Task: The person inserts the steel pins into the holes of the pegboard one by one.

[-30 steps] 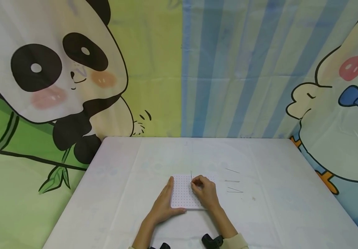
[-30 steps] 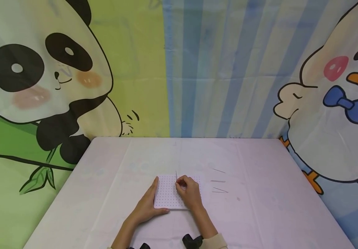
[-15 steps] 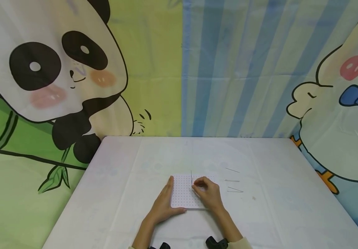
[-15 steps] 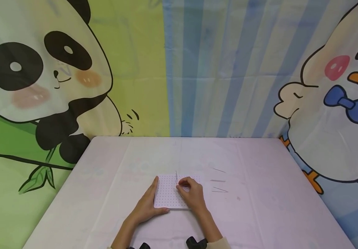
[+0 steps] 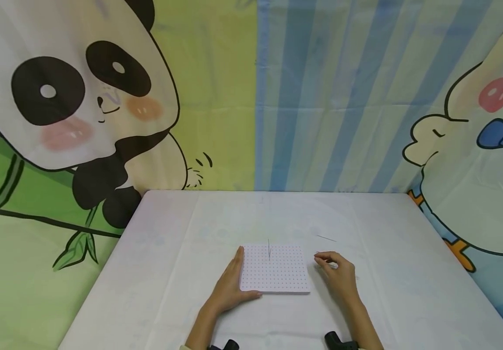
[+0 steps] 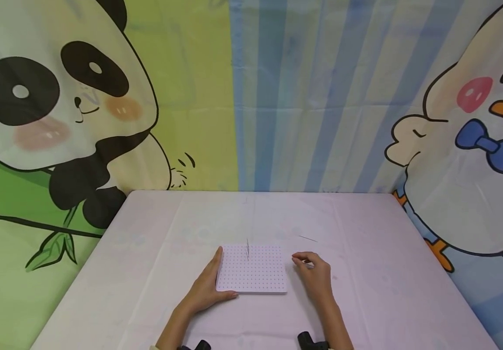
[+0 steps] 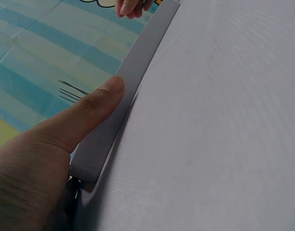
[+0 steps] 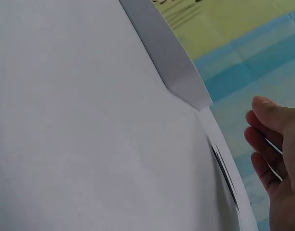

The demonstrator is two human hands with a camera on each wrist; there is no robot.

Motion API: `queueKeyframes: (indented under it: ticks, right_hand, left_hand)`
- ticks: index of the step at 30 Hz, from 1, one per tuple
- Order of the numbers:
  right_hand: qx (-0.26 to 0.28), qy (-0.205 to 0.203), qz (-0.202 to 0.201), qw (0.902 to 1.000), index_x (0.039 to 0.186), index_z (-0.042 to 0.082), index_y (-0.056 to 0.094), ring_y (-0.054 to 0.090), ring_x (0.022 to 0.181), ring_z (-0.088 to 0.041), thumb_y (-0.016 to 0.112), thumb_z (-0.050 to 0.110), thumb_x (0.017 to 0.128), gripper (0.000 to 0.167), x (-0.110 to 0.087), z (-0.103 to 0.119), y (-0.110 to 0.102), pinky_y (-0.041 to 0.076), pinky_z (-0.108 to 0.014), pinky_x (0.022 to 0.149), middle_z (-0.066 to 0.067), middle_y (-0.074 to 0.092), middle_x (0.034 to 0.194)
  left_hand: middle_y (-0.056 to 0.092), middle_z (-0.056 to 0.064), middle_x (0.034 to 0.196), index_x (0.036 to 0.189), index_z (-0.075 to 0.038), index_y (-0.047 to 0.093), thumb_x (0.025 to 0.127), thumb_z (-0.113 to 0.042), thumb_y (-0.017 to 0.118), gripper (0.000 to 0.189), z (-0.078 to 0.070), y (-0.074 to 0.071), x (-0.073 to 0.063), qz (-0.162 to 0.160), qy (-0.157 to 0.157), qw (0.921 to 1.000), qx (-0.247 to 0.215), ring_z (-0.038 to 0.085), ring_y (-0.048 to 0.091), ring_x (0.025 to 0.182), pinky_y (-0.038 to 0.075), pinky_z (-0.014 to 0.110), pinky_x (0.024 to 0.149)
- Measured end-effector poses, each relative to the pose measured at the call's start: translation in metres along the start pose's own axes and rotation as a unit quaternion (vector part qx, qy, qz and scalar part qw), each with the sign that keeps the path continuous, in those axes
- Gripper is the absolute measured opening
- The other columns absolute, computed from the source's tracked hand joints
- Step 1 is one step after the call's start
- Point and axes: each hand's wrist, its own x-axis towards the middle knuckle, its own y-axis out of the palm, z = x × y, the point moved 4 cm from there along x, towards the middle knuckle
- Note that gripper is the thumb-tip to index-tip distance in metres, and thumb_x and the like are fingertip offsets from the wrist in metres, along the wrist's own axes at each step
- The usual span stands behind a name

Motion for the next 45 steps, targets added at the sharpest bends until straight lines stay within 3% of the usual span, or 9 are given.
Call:
queueKeyframes:
  ticks: [6,12,20,35,45]
  right_hand:
    - [-0.057,0.003,0.018,0.9982,0.082,0.018,0.072,0.059,0.075,-0.008,0.077,0.007,0.073,0.014,-0.005,-0.025,-0.022,0.045,-0.018,0.067,0.009,0.066,0.082]
    - [-0.095,-0.034,0.05,0.9937,0.079,0.018,0.071,0.059,0.078,-0.012,0.078,0.003,0.07,0.019,-0.008,-0.034,-0.018,0.048,-0.021,0.068,0.008,0.064,0.08]
    - [-0.132,-0.084,0.045,0.9866,0.074,0.017,0.069,0.053,0.077,-0.009,0.079,-0.002,0.066,0.023,-0.008,-0.033,-0.015,0.045,-0.018,0.067,0.011,0.063,0.079]
    - [-0.129,-0.089,0.056,0.986,0.075,0.017,0.068,0.048,0.073,-0.006,0.078,-0.001,0.068,0.021,-0.008,-0.036,-0.013,0.045,-0.022,0.061,0.011,0.06,0.078]
    - [-0.148,-0.068,0.088,0.9827,0.08,0.013,0.066,0.048,0.077,-0.008,0.073,0.001,0.076,0.015,-0.01,-0.034,-0.01,0.044,-0.028,0.066,0.009,0.057,0.08]
  left_hand:
    - [0.009,0.013,0.153,0.148,-0.005,0.002,0.06,-0.057,0.077,0.127,0.002,0.0,0.0,0.0,-0.003,1.0,-0.004,0.029,0.017,0.137,0.02,0.046,0.108]
    - [0.009,0.012,0.153,0.148,-0.006,0.002,0.059,-0.057,0.078,0.128,0.001,0.001,0.0,-0.004,-0.005,0.9999,-0.011,0.03,0.017,0.137,0.022,0.048,0.107]
    - [0.006,0.009,0.154,0.149,-0.008,0.0,0.059,-0.058,0.077,0.128,0.001,0.001,0.0,0.006,-0.006,0.9999,-0.006,0.027,0.015,0.138,0.021,0.046,0.108]
    - [0.007,0.01,0.154,0.148,-0.008,0.0,0.061,-0.055,0.078,0.127,0.001,0.001,0.0,0.006,-0.012,0.9999,-0.008,0.029,0.016,0.138,0.02,0.047,0.108]
    - [0.007,0.012,0.153,0.148,-0.006,0.0,0.062,-0.056,0.077,0.126,0.001,0.001,0.0,0.007,-0.004,0.9999,-0.007,0.029,0.015,0.138,0.02,0.047,0.108]
